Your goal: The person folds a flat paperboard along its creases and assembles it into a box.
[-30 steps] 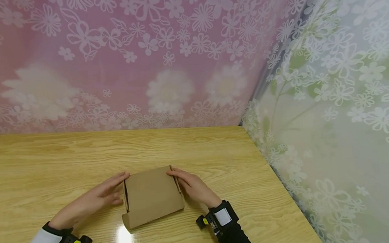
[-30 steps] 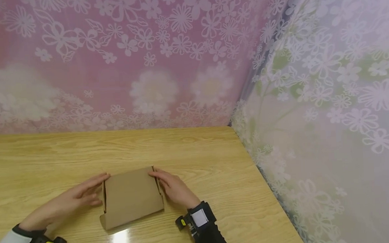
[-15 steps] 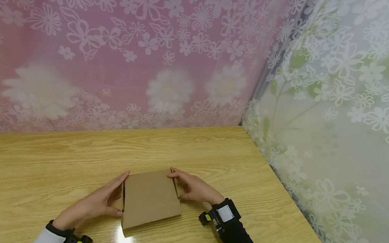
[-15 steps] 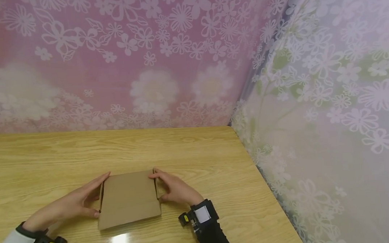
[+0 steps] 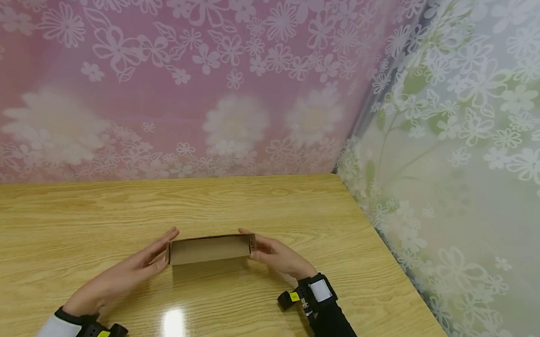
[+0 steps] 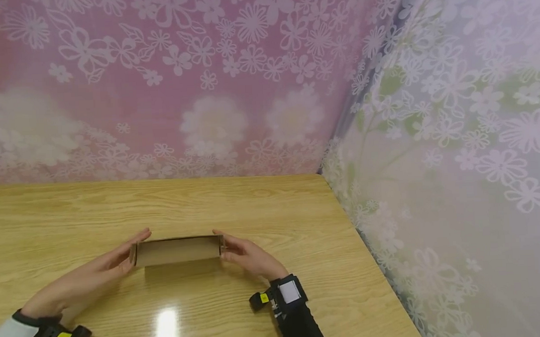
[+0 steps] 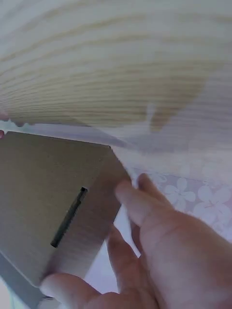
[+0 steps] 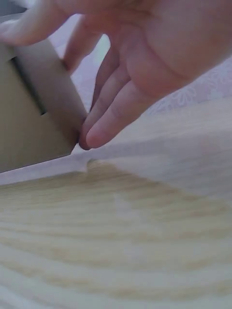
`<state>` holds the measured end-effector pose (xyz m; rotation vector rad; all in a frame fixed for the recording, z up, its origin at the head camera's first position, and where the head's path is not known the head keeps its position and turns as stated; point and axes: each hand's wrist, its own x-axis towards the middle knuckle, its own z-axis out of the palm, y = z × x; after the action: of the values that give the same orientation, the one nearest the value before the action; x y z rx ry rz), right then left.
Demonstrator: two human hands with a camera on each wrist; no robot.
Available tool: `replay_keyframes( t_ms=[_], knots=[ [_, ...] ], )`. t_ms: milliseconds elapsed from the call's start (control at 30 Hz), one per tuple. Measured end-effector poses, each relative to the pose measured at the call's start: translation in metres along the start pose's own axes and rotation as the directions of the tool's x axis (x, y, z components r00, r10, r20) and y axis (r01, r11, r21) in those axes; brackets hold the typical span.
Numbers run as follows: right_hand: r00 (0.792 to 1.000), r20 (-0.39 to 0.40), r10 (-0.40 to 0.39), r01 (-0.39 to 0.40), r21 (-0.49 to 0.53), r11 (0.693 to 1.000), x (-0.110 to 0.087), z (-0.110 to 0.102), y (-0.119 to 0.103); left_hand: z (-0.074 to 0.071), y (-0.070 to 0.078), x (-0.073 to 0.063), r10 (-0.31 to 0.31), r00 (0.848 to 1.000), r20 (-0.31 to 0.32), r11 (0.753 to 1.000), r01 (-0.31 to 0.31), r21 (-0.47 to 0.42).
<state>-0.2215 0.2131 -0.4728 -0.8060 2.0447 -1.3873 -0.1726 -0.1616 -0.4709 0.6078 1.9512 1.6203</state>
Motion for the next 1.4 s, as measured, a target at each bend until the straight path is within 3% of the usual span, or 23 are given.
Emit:
replay_keyframes(
  t_ms=[133,267,567,833,933,1067,1233,1400],
  knots=[
    [0.999,-0.039,0.030,-0.028,0.059,0.998,0.000,0.003,0.000,0.004,0.003,0.002,-0.078,0.994,-0.080,0.997,0.077,-0.025],
    [0.993,-0.089,0.078,-0.074,0.050,0.996,0.001,0.007,-0.002,0.008,0.004,0.003,-0.148,0.978,-0.149,0.989,0.144,-0.039],
    [0.987,-0.127,0.095,-0.090,0.042,0.995,0.003,0.010,-0.007,0.011,0.005,0.006,-0.054,0.976,-0.213,0.998,0.051,-0.020],
    [0.974,-0.205,0.094,-0.105,-0.040,0.994,0.008,0.018,-0.008,0.019,0.012,0.011,-0.064,0.957,-0.283,0.997,0.075,0.029],
    [0.964,-0.243,0.108,-0.132,-0.084,0.988,0.007,0.020,-0.008,0.020,0.014,0.011,-0.038,0.951,-0.306,0.995,0.063,0.072],
    [0.954,-0.280,0.103,-0.135,-0.100,0.986,0.008,0.021,-0.007,0.021,0.015,0.012,0.070,0.943,-0.326,0.989,-0.023,0.146],
    [0.947,-0.315,0.059,-0.096,-0.101,0.990,0.010,0.024,-0.008,0.025,0.014,0.016,0.192,0.911,-0.365,0.953,-0.084,0.292],
    [0.942,-0.332,0.038,-0.067,-0.075,0.995,0.012,0.026,-0.013,0.028,0.014,0.018,0.227,0.883,-0.411,0.934,-0.078,0.348]
  ],
)
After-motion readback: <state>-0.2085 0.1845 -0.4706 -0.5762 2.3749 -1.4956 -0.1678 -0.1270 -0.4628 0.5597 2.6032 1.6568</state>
